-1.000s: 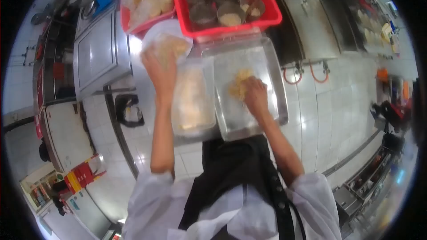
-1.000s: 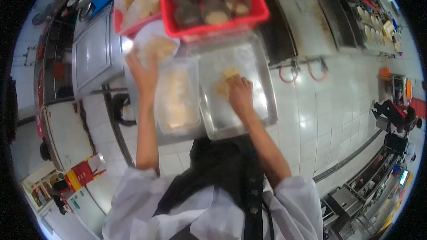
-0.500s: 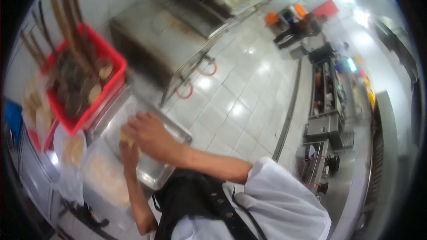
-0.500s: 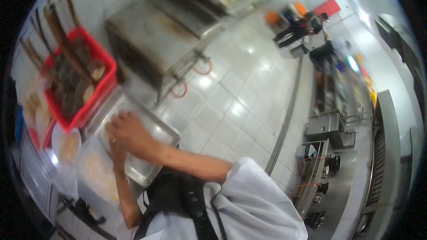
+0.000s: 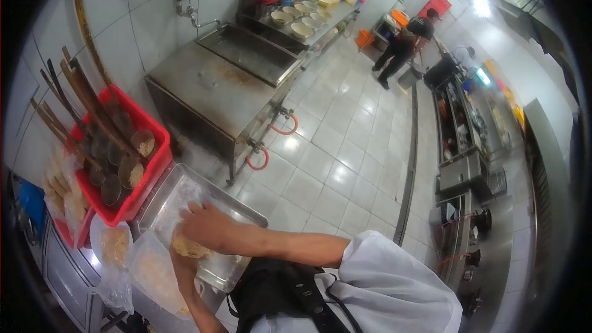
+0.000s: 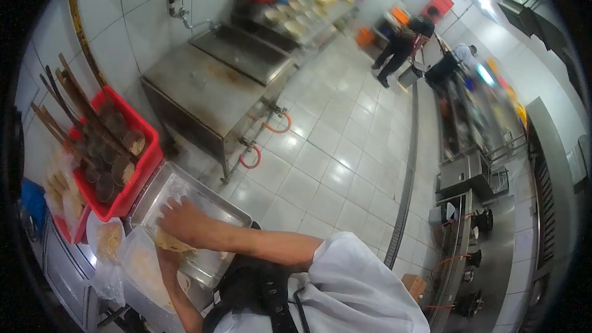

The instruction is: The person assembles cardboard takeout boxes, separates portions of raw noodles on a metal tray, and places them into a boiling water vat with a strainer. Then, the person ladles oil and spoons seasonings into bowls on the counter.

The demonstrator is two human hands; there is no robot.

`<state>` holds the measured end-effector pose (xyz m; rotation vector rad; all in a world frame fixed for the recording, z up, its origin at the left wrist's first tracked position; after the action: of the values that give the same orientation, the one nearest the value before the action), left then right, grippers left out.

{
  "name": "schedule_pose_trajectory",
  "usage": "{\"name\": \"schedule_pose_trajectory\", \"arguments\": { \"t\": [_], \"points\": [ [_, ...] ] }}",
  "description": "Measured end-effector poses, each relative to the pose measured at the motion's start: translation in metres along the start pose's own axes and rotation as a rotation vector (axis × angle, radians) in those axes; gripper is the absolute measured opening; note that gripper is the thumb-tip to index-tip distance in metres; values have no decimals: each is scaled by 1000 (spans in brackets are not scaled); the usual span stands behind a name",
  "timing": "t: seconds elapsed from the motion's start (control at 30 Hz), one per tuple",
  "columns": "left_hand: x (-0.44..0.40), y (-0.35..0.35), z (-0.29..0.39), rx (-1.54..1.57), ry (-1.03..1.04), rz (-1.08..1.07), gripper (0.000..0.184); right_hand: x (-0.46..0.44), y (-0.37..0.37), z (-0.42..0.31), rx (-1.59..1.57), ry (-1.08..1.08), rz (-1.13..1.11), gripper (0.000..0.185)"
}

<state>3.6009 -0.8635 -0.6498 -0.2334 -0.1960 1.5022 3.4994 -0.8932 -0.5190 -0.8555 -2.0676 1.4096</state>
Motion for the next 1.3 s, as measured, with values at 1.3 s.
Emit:
{"name": "schedule_pose_trajectory", "arguments": {
  "t": [1.3],
  "points": [
    [26,56,-85,-281,71,63,46,2,-13,3,-159,-207,543,34]
  ]
}}
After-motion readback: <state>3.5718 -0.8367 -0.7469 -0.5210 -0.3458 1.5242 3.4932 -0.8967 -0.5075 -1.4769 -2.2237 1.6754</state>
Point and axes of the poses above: each hand's wrist, its own x-axis away from the middle knuckle, its own y-axis out of the palm, z = x × y, the point moved 9 cm from there along -x, towards the middle knuckle, and after that the axes turned 2 degrees about -x, right-handed, at the moved point
